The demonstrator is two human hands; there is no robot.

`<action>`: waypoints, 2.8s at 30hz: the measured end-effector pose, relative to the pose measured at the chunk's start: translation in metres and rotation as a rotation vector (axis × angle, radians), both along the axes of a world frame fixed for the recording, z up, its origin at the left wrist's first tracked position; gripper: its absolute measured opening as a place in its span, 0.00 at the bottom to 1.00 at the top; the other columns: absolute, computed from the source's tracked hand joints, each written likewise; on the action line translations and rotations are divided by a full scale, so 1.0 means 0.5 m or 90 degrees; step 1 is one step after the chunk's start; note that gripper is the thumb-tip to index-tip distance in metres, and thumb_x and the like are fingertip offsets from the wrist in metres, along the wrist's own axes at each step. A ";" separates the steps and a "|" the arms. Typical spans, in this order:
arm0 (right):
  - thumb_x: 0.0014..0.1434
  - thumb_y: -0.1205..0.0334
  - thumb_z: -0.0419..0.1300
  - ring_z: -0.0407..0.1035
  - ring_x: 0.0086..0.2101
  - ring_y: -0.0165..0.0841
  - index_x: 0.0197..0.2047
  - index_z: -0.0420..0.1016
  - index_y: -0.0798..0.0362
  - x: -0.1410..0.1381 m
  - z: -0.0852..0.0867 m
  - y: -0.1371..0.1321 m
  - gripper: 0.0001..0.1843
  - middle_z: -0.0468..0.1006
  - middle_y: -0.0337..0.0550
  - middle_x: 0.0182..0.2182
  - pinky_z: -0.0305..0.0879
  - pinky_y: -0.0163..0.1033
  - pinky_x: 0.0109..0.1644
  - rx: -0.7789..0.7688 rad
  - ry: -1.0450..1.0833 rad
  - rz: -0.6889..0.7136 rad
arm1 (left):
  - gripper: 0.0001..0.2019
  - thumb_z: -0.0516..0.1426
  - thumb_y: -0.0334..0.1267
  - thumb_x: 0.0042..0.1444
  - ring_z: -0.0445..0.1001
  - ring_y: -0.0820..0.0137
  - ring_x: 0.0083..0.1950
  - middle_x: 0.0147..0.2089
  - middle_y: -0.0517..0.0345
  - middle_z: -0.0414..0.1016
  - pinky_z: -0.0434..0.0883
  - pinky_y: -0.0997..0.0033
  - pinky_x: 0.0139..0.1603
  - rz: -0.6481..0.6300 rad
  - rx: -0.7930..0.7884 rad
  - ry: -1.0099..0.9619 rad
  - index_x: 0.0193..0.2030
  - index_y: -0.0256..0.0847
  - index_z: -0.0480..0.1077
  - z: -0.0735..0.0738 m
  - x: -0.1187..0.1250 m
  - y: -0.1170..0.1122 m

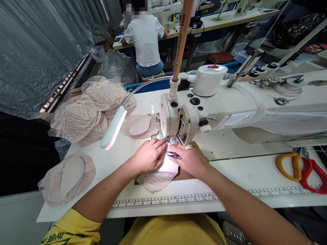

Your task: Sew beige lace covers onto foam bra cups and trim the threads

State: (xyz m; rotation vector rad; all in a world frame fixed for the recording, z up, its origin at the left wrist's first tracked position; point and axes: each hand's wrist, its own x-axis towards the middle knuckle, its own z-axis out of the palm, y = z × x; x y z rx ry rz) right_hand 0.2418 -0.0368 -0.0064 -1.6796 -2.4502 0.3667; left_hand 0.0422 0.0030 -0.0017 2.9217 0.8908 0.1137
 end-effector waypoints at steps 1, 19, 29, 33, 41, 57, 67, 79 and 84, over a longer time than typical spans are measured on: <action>0.59 0.62 0.54 0.71 0.42 0.39 0.54 0.71 0.48 0.000 -0.002 0.000 0.19 0.79 0.45 0.44 0.63 0.40 0.44 0.005 -0.002 0.002 | 0.23 0.48 0.38 0.61 0.68 0.56 0.53 0.61 0.42 0.66 0.68 0.56 0.51 -0.012 0.003 0.001 0.60 0.27 0.64 0.001 -0.003 0.006; 0.59 0.67 0.51 0.66 0.33 0.35 0.49 0.73 0.48 0.010 -0.010 -0.005 0.18 0.77 0.41 0.33 0.54 0.39 0.39 0.034 0.010 0.061 | 0.15 0.50 0.35 0.62 0.69 0.58 0.54 0.54 0.42 0.73 0.63 0.51 0.57 -0.045 0.064 -0.086 0.52 0.32 0.70 -0.011 0.001 0.001; 0.61 0.66 0.51 0.67 0.35 0.34 0.49 0.74 0.49 0.002 -0.007 0.000 0.15 0.77 0.42 0.35 0.54 0.37 0.37 0.035 -0.019 0.059 | 0.19 0.50 0.41 0.61 0.70 0.55 0.54 0.54 0.39 0.72 0.60 0.47 0.61 -0.017 0.037 -0.088 0.52 0.30 0.69 -0.011 -0.004 0.013; 0.62 0.63 0.52 0.68 0.35 0.34 0.52 0.73 0.47 0.003 -0.012 -0.001 0.16 0.78 0.41 0.39 0.55 0.37 0.36 0.046 -0.012 0.074 | 0.19 0.49 0.41 0.62 0.69 0.55 0.54 0.54 0.40 0.72 0.61 0.48 0.61 -0.020 0.040 -0.104 0.53 0.30 0.69 -0.012 -0.007 0.017; 0.59 0.67 0.53 0.68 0.34 0.32 0.50 0.74 0.46 0.003 -0.015 -0.005 0.18 0.78 0.39 0.38 0.54 0.37 0.33 0.073 -0.042 0.077 | 0.14 0.50 0.36 0.63 0.70 0.60 0.50 0.52 0.43 0.74 0.70 0.57 0.51 -0.079 0.020 -0.167 0.51 0.34 0.69 -0.023 -0.009 0.019; 0.61 0.69 0.47 0.67 0.32 0.36 0.54 0.72 0.48 -0.010 -0.017 -0.001 0.21 0.77 0.46 0.35 0.52 0.39 0.32 0.029 -0.098 0.005 | 0.14 0.47 0.36 0.64 0.72 0.61 0.45 0.46 0.43 0.75 0.71 0.57 0.48 -0.041 0.031 -0.113 0.46 0.33 0.72 -0.016 0.003 0.016; 0.60 0.69 0.51 0.67 0.32 0.32 0.51 0.73 0.46 -0.008 -0.008 -0.009 0.19 0.78 0.40 0.39 0.55 0.38 0.36 0.071 -0.054 0.052 | 0.14 0.49 0.36 0.64 0.71 0.61 0.49 0.50 0.43 0.74 0.71 0.55 0.50 -0.038 0.002 -0.164 0.51 0.36 0.70 -0.021 -0.009 0.023; 0.62 0.70 0.46 0.66 0.32 0.34 0.50 0.73 0.47 -0.010 -0.010 -0.004 0.20 0.77 0.44 0.35 0.53 0.39 0.33 0.047 -0.075 0.012 | 0.15 0.46 0.35 0.66 0.70 0.63 0.42 0.46 0.45 0.75 0.71 0.59 0.44 -0.002 0.032 -0.100 0.46 0.35 0.73 -0.026 0.007 0.014; 0.61 0.70 0.47 0.67 0.32 0.34 0.53 0.73 0.48 -0.004 -0.012 -0.004 0.21 0.78 0.44 0.35 0.54 0.39 0.34 0.051 -0.066 -0.001 | 0.14 0.46 0.36 0.66 0.69 0.63 0.42 0.47 0.45 0.74 0.70 0.59 0.44 0.000 0.034 -0.089 0.46 0.36 0.72 -0.029 0.001 0.014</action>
